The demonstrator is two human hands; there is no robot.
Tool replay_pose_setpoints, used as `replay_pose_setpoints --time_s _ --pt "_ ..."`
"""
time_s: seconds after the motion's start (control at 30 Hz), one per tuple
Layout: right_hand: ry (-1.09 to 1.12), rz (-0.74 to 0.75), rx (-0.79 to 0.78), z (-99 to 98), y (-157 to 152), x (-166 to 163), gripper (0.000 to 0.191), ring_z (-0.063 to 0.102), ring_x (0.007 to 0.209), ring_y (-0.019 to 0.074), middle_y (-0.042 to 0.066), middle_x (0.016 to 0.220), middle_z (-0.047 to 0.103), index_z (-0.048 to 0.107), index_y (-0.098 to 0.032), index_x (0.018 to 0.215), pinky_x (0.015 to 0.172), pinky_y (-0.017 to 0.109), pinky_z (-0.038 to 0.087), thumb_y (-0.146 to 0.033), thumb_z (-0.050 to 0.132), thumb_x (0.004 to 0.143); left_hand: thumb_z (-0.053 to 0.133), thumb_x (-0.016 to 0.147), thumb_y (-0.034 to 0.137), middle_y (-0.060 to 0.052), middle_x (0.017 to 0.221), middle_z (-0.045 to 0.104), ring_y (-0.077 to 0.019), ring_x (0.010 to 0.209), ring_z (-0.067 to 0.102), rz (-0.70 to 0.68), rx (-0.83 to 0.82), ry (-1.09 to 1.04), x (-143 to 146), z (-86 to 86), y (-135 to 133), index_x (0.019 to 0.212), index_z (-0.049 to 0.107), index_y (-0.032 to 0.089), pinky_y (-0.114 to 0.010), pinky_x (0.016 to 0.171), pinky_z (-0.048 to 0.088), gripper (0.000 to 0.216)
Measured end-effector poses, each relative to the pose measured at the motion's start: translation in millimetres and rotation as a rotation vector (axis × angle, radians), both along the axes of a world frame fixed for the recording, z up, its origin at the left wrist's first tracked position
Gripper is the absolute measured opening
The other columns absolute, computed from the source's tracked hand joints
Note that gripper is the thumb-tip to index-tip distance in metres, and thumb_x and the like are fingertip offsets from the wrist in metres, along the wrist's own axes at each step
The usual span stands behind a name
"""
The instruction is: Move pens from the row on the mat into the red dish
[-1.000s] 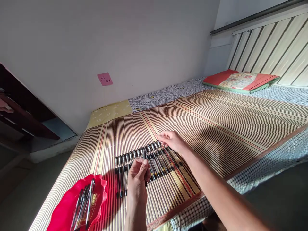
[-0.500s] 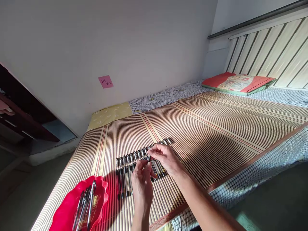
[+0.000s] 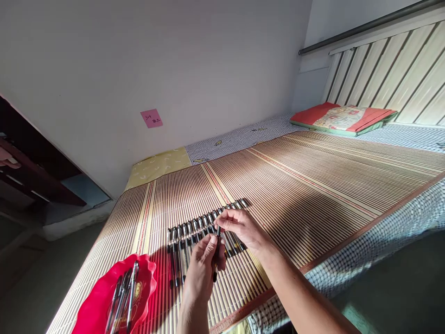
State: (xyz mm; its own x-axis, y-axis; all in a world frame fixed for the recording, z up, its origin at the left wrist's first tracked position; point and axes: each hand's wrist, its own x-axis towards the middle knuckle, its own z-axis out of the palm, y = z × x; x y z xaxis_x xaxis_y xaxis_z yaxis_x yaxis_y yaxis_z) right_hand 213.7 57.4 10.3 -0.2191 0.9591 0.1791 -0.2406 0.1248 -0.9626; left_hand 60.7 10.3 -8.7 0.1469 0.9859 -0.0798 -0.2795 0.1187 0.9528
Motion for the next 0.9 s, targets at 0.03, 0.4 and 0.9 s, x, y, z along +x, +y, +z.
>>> replay_pose_setpoints --time_s 0.03,0.4,0.9 --pt "0.005 0.024 -0.006 1.7 -1.0 1.5 0.04 0.064 0.081 0.0176 0.002 0.081 0.071 0.077 -0.019 0.084 0.084 0.034 0.05 -0.059 0.083 0.08 0.079 0.085 0.059 0.002 0.063 0.054 -0.0093 0.051 0.045 -0.034 -0.031 -0.031 -0.5 1.3 -0.2 0.081 0.063 0.016 -0.022 0.05 0.033 0.046" --pt "0.042 0.042 -0.039 0.5 -2.0 0.4 0.04 0.063 0.077 0.0157 0.002 0.081 0.071 0.078 -0.018 0.082 0.081 0.032 0.05 -0.058 0.086 0.078 0.077 0.086 0.059 0.001 0.061 0.058 -0.0076 0.044 0.046 -0.157 -0.062 -0.056 -2.0 5.2 -1.4 0.083 0.064 0.015 -0.021 0.045 0.028 0.046" --pt "0.121 0.091 -0.072 -5.8 2.5 2.8 0.034 0.062 0.076 0.0148 0.003 0.085 0.075 0.079 -0.019 0.085 0.077 0.031 0.046 -0.052 0.085 0.079 0.086 0.08 0.056 0.005 0.059 0.056 -0.0048 0.042 0.044 -0.106 -0.123 -0.121 0.7 1.4 0.9 0.085 0.061 0.015 -0.018 0.042 0.024 0.048"
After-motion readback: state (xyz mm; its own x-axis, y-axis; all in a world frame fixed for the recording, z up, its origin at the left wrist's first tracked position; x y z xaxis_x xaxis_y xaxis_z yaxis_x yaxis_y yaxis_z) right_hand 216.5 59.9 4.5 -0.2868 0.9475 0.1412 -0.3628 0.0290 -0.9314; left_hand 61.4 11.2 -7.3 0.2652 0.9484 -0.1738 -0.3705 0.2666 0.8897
